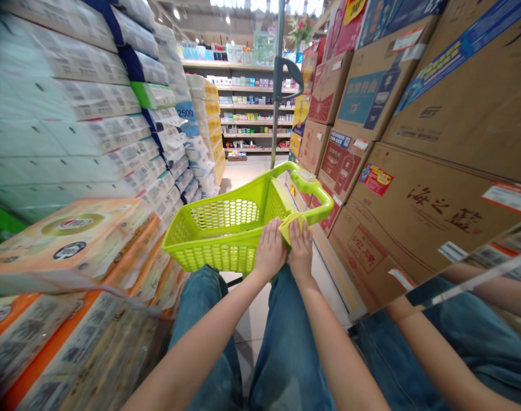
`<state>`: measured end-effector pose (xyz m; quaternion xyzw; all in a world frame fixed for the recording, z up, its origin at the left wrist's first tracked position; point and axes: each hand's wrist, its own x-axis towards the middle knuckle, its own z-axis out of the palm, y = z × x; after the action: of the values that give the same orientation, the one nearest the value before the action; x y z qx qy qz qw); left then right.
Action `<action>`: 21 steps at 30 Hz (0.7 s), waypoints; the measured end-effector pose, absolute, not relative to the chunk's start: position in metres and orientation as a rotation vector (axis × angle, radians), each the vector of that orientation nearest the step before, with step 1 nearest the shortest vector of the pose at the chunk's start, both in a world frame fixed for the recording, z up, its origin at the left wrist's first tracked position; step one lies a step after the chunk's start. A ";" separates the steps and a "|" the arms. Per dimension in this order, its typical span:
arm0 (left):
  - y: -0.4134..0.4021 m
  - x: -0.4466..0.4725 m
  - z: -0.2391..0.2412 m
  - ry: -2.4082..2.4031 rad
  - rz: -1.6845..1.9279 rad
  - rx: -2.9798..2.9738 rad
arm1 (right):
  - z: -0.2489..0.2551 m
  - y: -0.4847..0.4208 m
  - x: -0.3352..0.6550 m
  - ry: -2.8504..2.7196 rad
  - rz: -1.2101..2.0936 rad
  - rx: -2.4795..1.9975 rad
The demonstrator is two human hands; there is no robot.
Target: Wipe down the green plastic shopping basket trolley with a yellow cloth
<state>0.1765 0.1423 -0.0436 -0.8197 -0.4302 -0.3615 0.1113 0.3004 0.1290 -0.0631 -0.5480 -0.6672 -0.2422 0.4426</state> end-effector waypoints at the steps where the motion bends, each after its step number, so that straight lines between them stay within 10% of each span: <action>1: 0.142 0.176 -0.044 -1.260 -1.061 -2.407 | -0.066 0.128 0.300 -1.706 -0.608 -1.338; 21: 0.143 0.176 -0.045 -1.245 -1.090 -2.404 | -0.066 0.130 0.312 -1.729 -0.611 -1.272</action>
<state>0.1765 0.1433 -0.0451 -0.8186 -0.4239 -0.3712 0.1114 0.3119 0.1304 -0.0661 -0.5120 -0.6960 -0.2459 0.4393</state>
